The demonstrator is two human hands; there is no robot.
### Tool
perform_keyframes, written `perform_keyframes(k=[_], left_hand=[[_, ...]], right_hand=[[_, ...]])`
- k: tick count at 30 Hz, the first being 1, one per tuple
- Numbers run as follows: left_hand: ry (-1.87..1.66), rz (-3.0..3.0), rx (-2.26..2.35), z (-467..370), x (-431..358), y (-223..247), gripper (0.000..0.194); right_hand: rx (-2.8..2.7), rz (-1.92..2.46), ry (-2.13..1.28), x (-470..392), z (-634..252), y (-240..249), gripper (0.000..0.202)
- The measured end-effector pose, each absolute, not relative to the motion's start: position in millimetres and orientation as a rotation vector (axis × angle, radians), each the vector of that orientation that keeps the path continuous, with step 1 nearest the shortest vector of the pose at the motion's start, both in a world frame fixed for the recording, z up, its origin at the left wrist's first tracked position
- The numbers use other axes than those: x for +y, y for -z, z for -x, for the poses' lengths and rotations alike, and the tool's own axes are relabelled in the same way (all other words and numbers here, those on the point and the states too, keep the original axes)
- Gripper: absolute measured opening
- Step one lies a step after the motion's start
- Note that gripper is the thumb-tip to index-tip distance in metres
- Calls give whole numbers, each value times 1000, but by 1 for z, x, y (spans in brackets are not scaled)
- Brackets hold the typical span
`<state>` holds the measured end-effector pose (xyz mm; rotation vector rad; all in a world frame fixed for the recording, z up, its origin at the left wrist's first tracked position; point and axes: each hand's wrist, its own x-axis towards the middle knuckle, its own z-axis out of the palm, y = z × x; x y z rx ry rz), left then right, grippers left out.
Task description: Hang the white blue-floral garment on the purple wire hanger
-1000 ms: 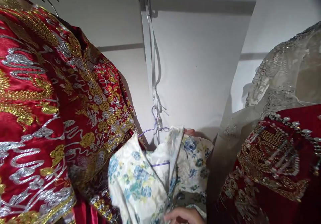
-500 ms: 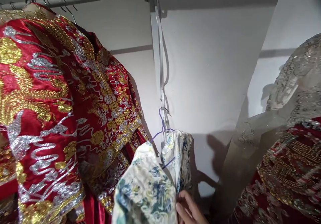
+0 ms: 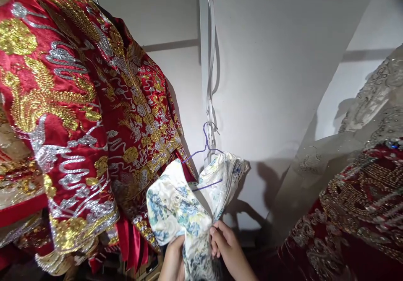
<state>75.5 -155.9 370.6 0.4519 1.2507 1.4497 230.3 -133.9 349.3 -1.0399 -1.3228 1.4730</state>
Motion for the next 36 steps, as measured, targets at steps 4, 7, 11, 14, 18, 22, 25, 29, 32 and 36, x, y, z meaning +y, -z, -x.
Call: perform_keyframes(k=[4, 7, 11, 14, 18, 22, 25, 29, 32, 36], left_hand=[[-1601, -332, 1371, -51, -140, -360, 29], [-1996, -530, 1514, -43, -136, -344, 39], [-2083, -1233, 1541, -58, -145, -327, 39], [-1766, -1502, 1411, -75, -151, -323, 34], [-1399, -1490, 1208, -77, -148, -328, 25], [-1244, -1649, 1101, -60, -140, -337, 23], [-1222, -1712, 1116, -51, -139, -342, 25], [-1204, -1792, 1096, -49, -142, -345, 19], [-1164, -1836, 1121, -52, -143, -344, 15], [-1120, -1864, 1157, -63, -145, -344, 11]], right_hand=[[-1335, 1073, -1455, -141, -226, -350, 44], [-1335, 1106, -1409, -145, -222, -348, 43], [-1246, 1169, -1347, -144, -208, -347, 46], [-1203, 1187, -1336, -144, -192, -350, 48], [-1174, 1199, -1311, -150, -175, -359, 47], [-1118, 1223, -1295, -157, -168, -366, 48], [-1089, 1248, -1275, -156, -169, -374, 46], [-1032, 1223, -1284, -148, -173, -391, 33], [-1052, 1180, -1292, -140, -178, -406, 30], [-1069, 1132, -1254, -120, -192, -425, 30]])
